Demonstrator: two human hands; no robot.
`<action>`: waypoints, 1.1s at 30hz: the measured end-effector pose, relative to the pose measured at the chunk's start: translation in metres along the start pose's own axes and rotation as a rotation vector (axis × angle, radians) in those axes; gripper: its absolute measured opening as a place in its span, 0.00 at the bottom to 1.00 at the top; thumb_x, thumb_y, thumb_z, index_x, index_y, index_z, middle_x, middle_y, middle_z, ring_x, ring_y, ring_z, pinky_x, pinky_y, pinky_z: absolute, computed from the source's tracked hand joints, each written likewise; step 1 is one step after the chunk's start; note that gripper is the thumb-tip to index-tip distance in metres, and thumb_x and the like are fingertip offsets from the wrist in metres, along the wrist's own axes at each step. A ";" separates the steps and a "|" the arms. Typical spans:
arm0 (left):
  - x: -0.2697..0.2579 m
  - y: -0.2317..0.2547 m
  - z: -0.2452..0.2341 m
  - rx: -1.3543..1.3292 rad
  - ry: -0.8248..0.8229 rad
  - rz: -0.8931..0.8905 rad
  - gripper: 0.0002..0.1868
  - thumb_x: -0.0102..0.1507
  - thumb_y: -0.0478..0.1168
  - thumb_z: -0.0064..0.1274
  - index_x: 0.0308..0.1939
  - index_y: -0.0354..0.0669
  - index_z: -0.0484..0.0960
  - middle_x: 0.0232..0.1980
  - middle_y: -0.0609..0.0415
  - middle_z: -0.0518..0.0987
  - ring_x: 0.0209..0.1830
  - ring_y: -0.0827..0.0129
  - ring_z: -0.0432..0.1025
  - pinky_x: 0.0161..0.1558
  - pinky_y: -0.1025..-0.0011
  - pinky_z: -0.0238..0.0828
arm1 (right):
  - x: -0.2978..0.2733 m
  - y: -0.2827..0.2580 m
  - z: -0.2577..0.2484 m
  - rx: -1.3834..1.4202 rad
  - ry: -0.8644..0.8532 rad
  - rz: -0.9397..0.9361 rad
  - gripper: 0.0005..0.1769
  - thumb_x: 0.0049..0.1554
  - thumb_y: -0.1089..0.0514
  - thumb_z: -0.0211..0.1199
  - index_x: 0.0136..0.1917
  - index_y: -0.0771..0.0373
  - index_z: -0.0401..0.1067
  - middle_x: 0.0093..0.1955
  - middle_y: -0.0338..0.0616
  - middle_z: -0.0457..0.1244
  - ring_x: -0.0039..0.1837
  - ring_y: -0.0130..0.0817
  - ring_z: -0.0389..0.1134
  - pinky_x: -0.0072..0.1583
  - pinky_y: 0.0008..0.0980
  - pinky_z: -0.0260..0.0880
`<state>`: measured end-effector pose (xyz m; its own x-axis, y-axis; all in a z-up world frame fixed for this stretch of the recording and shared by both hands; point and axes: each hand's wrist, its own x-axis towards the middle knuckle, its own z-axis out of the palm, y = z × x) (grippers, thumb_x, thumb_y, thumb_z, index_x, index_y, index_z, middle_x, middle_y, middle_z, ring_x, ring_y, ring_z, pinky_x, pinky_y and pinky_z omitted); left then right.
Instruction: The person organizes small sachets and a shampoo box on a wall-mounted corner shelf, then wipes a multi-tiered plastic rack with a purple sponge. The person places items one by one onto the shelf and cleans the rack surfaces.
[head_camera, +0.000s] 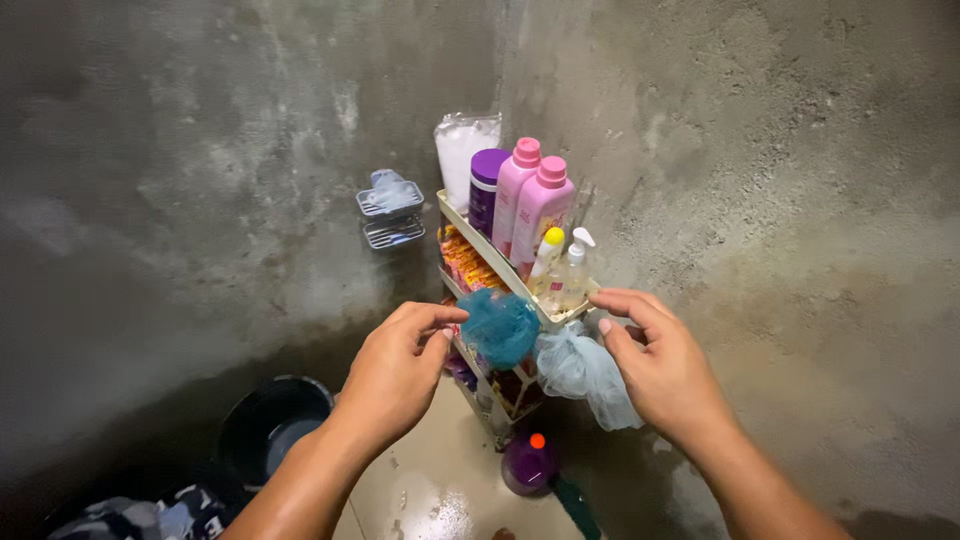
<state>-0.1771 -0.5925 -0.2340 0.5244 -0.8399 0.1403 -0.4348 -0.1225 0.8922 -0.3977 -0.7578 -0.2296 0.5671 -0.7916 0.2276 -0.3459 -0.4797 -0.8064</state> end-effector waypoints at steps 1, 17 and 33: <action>0.004 -0.001 0.001 -0.005 -0.009 -0.039 0.14 0.65 0.38 0.49 0.51 0.46 0.85 0.52 0.54 0.81 0.48 0.65 0.80 0.50 0.69 0.76 | 0.003 0.001 0.000 0.029 0.000 0.016 0.17 0.59 0.59 0.58 0.60 0.61 0.75 0.61 0.42 0.68 0.53 0.33 0.71 0.55 0.32 0.72; 0.088 -0.010 0.020 -0.014 -0.025 0.001 0.14 0.64 0.38 0.48 0.51 0.45 0.84 0.51 0.52 0.81 0.50 0.62 0.80 0.52 0.68 0.74 | 0.080 0.021 0.015 0.030 -0.040 -0.084 0.17 0.59 0.59 0.57 0.61 0.61 0.75 0.65 0.43 0.66 0.61 0.31 0.70 0.59 0.32 0.70; 0.123 -0.061 0.005 0.039 -0.320 0.104 0.14 0.63 0.39 0.50 0.52 0.47 0.83 0.53 0.52 0.82 0.50 0.59 0.78 0.52 0.65 0.73 | 0.058 0.019 0.044 -0.061 0.140 0.197 0.18 0.58 0.58 0.58 0.61 0.60 0.75 0.63 0.39 0.67 0.56 0.33 0.70 0.56 0.32 0.69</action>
<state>-0.0899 -0.6911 -0.2738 0.2224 -0.9715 0.0824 -0.5049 -0.0425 0.8621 -0.3380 -0.7960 -0.2557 0.3766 -0.9147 0.1463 -0.4867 -0.3298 -0.8090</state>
